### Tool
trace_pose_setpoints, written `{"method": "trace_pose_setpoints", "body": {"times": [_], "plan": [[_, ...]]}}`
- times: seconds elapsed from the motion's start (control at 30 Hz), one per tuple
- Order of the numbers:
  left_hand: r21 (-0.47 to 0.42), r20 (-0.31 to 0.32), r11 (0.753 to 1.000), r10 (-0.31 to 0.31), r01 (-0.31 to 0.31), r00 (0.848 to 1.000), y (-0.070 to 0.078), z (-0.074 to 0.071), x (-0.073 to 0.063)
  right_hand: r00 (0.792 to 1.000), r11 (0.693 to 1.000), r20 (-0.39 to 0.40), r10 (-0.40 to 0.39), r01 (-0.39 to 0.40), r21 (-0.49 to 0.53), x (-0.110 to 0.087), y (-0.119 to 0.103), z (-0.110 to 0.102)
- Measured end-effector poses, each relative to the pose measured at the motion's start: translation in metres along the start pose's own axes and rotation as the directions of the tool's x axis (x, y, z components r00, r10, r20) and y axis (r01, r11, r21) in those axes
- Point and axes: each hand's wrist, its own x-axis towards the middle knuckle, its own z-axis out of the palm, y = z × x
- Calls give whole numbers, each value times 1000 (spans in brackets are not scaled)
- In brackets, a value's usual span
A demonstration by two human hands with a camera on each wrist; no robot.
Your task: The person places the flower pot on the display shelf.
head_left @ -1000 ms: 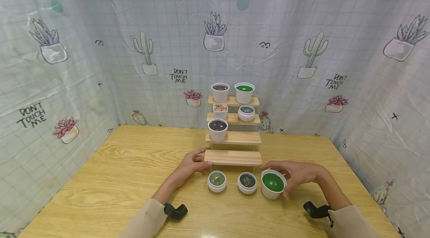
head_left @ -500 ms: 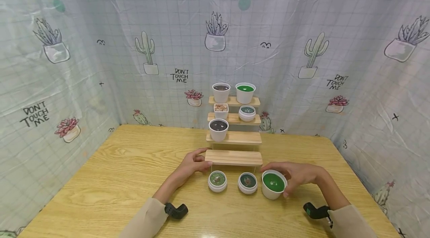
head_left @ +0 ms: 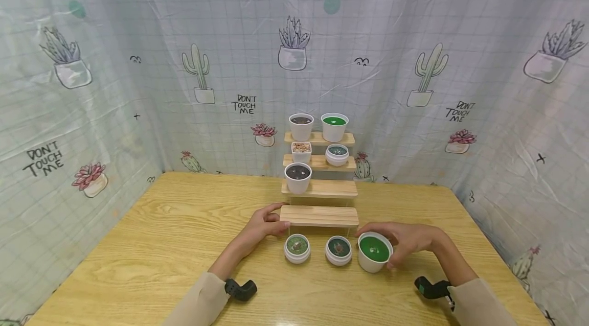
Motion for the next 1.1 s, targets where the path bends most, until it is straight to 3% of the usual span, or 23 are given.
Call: {"method": "trace_pose_setpoints", "body": {"times": [0.27,0.47,0.73,1.1], "plan": [[1,-6,1000,-1,1,1000,-1,0,1,1000,999,-27,14,-15,-29,2,-3,0],[2,-6,1000,7,-7,1000,-2,1,3,999,997,-43,-33,30,-70,0,-11,0],[1,-9,1000,7,-7,1000,-3,1,3,996,992,-74,-40,30,-123,-3,-19,1],[-14,2,1000,10,-10,1000,-1,0,2,996,997,-87,-28,22,-72,-3,-23,2]]}}
